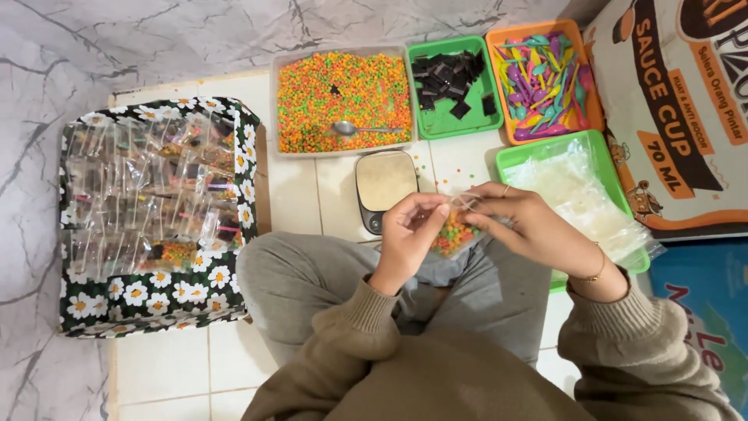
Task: Packaging sprinkles and other ingredients into small bags for food preparation, including weighing each portion on a digital scale.
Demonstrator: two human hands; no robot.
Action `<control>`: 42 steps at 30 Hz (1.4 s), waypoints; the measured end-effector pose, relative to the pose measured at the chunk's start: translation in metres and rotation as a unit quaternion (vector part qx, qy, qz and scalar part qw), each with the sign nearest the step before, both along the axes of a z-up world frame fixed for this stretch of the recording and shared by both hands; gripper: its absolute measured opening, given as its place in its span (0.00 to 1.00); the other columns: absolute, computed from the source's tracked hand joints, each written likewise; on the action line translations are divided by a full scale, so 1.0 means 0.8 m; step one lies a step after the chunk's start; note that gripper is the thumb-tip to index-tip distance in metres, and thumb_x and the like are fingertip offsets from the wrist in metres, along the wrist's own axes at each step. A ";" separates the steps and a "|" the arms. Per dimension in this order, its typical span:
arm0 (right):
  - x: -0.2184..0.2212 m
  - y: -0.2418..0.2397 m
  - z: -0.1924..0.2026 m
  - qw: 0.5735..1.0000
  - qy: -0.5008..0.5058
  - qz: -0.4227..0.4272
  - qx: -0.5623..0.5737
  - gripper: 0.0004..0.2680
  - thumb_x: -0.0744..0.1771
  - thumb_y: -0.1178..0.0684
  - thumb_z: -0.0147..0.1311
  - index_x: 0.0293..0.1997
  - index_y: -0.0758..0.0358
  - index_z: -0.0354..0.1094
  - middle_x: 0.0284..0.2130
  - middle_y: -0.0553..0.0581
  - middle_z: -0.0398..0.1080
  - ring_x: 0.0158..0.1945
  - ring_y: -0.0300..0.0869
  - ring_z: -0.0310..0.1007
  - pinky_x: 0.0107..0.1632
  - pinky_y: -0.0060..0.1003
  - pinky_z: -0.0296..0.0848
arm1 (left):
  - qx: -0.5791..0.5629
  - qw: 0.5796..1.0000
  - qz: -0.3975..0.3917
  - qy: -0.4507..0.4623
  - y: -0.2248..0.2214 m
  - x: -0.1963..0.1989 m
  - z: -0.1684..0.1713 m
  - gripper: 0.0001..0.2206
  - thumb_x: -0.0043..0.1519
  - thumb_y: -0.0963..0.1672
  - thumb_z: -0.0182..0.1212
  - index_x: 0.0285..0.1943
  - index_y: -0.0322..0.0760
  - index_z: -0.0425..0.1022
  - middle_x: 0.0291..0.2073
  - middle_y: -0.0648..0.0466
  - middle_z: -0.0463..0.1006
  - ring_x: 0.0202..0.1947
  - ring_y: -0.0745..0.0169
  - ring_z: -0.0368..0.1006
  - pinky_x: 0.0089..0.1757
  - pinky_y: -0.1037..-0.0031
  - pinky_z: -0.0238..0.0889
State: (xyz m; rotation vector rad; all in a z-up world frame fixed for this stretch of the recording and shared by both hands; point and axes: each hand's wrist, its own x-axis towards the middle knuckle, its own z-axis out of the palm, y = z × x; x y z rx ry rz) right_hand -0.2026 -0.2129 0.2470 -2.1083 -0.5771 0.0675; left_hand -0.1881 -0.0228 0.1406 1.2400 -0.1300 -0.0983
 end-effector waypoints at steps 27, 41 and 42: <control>-0.032 0.023 0.035 0.997 -0.018 -0.063 -0.037 0.03 0.66 0.62 0.59 0.32 0.70 0.73 0.44 0.67 0.76 0.44 0.58 0.81 0.50 0.56 0.78 | -0.002 0.994 0.079 -0.080 -0.006 -0.027 0.025 0.05 0.65 0.40 0.66 0.45 0.30 0.83 0.29 0.50 0.76 0.38 0.73 0.71 0.39 0.78 0.71; -0.034 0.031 -0.020 0.973 -0.054 -0.210 0.079 0.08 0.62 0.62 0.69 0.42 0.65 0.76 0.34 0.59 0.81 0.41 0.47 0.83 0.46 0.39 0.79 | -0.064 0.996 -0.011 -0.058 -0.002 -0.014 0.045 0.09 0.60 0.38 0.71 0.48 0.31 0.83 0.38 0.47 0.86 0.42 0.68 0.80 0.45 0.75 0.74; -0.036 0.031 -0.027 0.966 -0.050 -0.238 0.093 0.12 0.61 0.61 0.72 0.45 0.66 0.73 0.35 0.59 0.81 0.41 0.47 0.83 0.47 0.39 0.79 | -0.067 0.996 -0.009 -0.055 -0.001 -0.014 0.044 0.08 0.60 0.38 0.71 0.47 0.30 0.83 0.38 0.47 0.86 0.41 0.69 0.80 0.44 0.76 0.74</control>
